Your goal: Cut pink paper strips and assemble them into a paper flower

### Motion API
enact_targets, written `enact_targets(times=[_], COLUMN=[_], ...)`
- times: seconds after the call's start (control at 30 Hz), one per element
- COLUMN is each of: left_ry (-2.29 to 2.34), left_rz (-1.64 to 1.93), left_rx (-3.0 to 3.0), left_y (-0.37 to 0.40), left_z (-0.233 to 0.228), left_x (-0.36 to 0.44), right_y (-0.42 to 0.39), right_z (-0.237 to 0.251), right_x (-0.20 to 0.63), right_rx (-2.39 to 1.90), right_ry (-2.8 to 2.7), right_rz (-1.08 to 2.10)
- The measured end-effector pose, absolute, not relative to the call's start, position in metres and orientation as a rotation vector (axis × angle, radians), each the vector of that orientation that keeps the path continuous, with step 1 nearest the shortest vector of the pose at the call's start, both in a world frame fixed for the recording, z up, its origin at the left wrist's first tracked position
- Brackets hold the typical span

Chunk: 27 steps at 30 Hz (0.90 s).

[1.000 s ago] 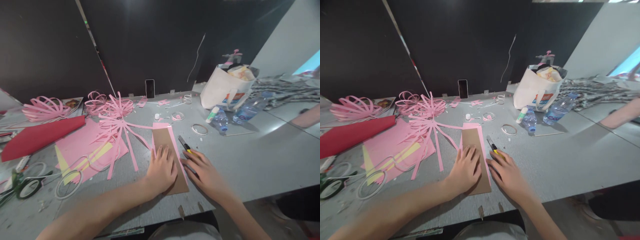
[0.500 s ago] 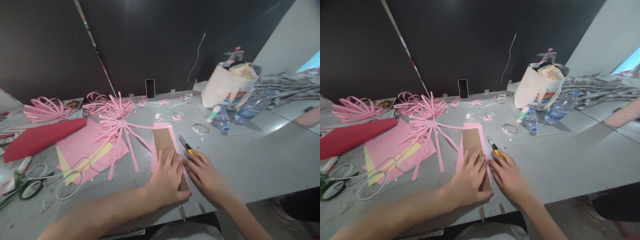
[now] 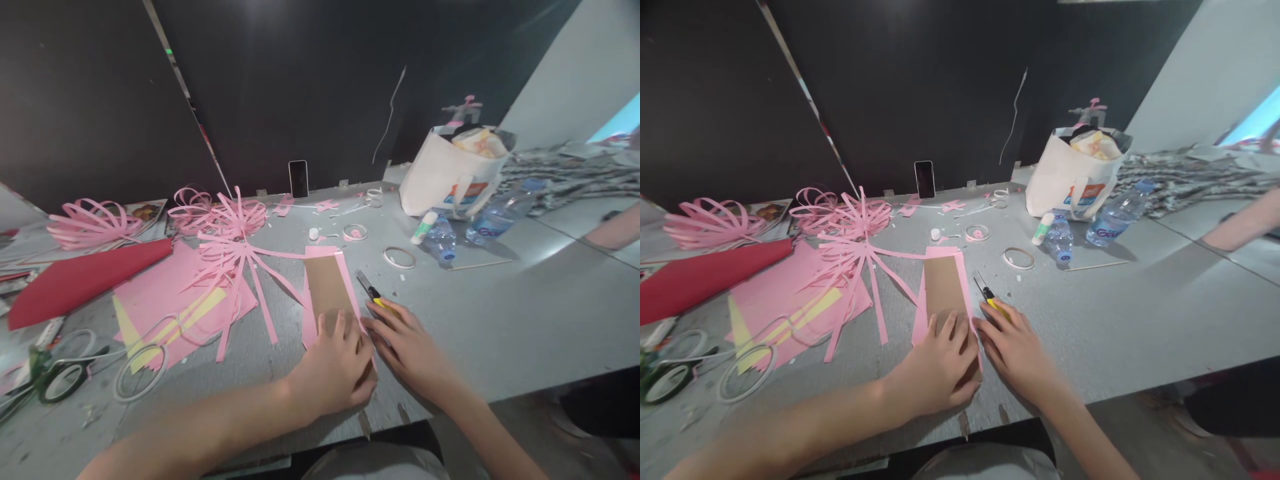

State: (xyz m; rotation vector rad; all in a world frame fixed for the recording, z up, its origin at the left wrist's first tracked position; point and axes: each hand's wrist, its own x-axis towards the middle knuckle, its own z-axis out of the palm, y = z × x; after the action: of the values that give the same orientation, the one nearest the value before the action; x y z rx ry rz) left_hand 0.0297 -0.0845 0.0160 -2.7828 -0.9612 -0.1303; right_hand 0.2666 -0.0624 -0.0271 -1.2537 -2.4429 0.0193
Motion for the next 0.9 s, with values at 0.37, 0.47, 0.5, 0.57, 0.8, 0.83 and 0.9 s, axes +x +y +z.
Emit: enact_targets(times=[0.37, 0.47, 0.5, 0.57, 0.8, 0.83, 0.9], left_ry=[-0.935, -0.922, -0.921, -0.921, -0.930, -0.937, -0.950], left_rz=[-0.153, -0.158, -0.162, -0.169, -0.197, -0.201, -0.206], left_rx=[-2.856, -2.854, -2.851, -2.849, -2.872, -2.873, -2.873], left_y=[-0.080, -0.078, -0.077, -0.075, -0.075, -0.075, -0.076], left_z=[0.019, 0.019, 0.019, 0.019, 0.018, 0.018, 0.016], left_x=[0.026, 0.026, 0.025, 0.025, 0.024, 0.024, 0.024], right_y=[-0.062, -0.062, -0.062, -0.062, -0.062, -0.062, -0.062], right_z=[-0.028, -0.028, -0.028, -0.027, -0.027, -0.027, -0.027], right_x=[0.268, 0.267, 0.267, 0.266, 0.267, 0.267, 0.266], right_rx=[-1.268, -1.272, -1.275, -1.282, -1.283, -1.281, -1.283], right_ry=[-2.464, -2.457, -2.458, -2.460, -2.450, -2.449, -2.448], right_rz=[0.003, -0.003, -0.002, 0.005, 0.031, 0.031, 0.033])
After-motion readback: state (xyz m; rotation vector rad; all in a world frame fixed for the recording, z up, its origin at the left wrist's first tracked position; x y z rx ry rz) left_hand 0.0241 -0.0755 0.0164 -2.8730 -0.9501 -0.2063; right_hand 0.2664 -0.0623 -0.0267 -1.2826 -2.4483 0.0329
